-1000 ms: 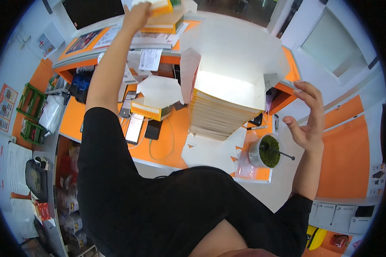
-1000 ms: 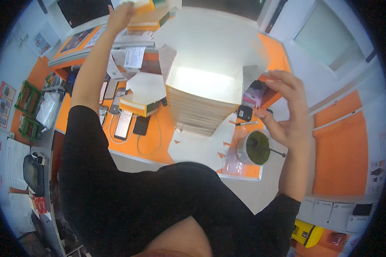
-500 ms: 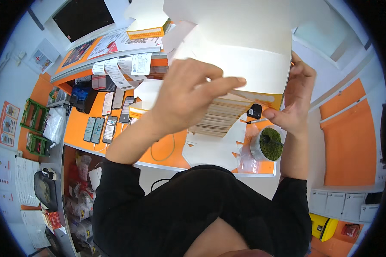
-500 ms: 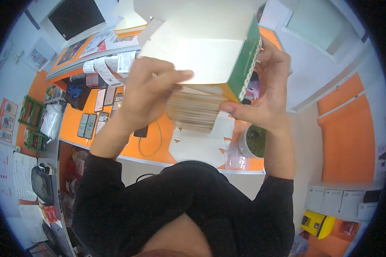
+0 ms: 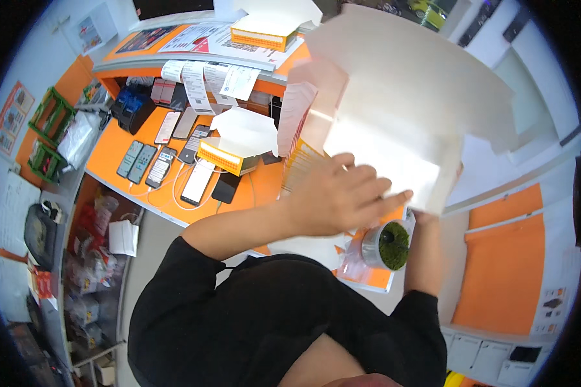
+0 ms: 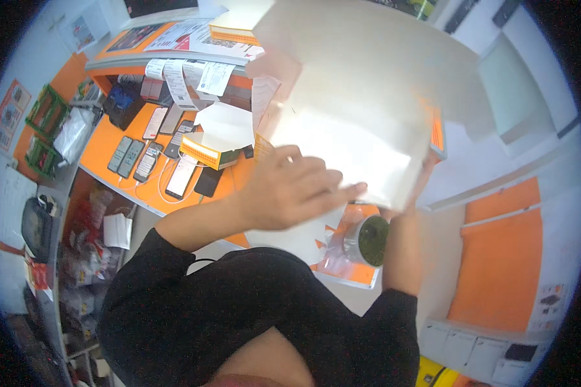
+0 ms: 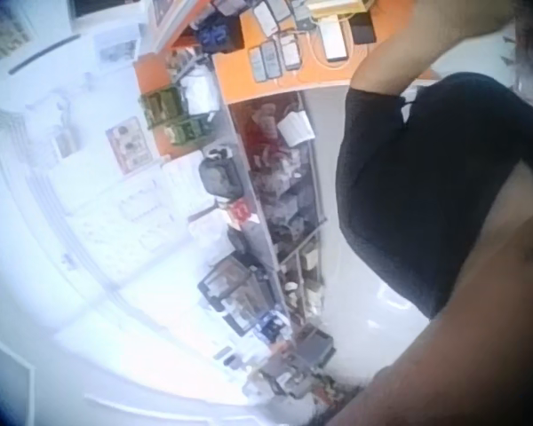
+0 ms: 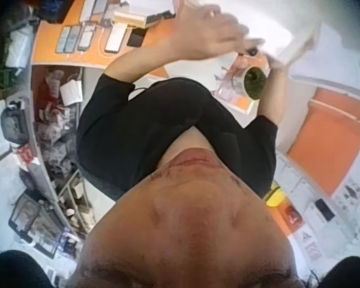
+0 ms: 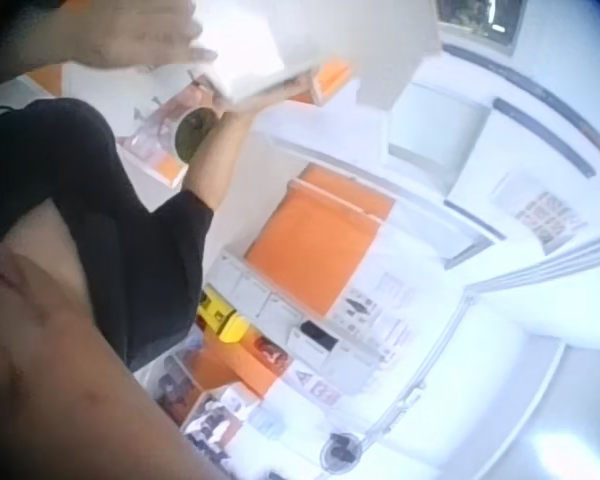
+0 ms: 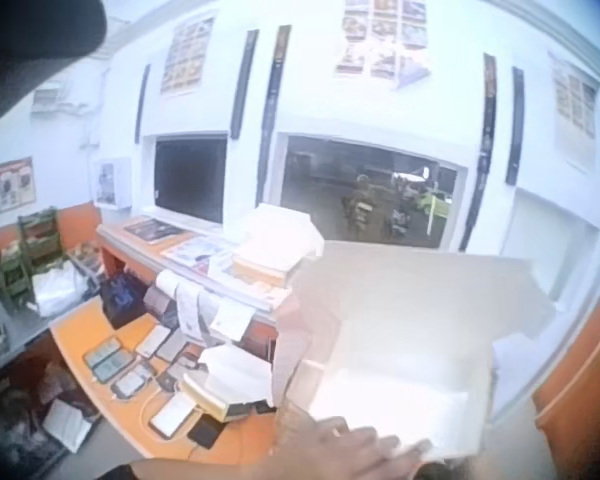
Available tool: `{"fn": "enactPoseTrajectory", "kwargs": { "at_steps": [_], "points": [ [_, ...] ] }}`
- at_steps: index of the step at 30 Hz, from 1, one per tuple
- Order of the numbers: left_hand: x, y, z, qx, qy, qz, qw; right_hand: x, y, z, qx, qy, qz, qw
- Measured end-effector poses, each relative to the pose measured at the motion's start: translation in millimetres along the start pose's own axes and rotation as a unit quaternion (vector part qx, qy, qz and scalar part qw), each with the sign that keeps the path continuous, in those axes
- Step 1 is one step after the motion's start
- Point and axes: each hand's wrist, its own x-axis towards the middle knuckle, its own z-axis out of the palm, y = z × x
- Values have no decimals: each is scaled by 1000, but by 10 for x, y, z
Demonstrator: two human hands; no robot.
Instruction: The person assembles a stack of cardboard boxes by folding the sides and flaps of each box by hand, one at a time, and then stacks the assembled boxes together before moving the completed stack to a different surface.
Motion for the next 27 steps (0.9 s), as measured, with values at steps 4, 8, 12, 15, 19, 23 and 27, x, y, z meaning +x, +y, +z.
{"fn": "enactPoseTrajectory", "kwargs": {
  "at_steps": [4, 8, 12, 15, 19, 23, 27],
  "points": [
    [50, 134, -77, 0, 46, 11, 999, -212, 173, -77, 52, 36, 25, 998],
    [40, 145, -106, 5, 55, 14, 998, -297, 313, -115, 78, 36, 36, 996],
    [61, 38, -30, 17, 45, -14, 999, -262, 436, -117, 89, 33, 39, 995],
    [77, -127, 150, 14, 57, -44, 997, -209, 501, -109, 95, 30, 37, 994],
    [111, -181, 202, 21, 70, -55, 996, -86, 460, 3, 51, 38, 14, 998],
    [152, -339, 220, 4, 51, -78, 996, 8, 319, 116, 79, 54, 57, 994],
    [141, -476, 97, -35, -3, -99, 994, 136, 151, 242, 22, 25, 57, 998]
  ]
}}
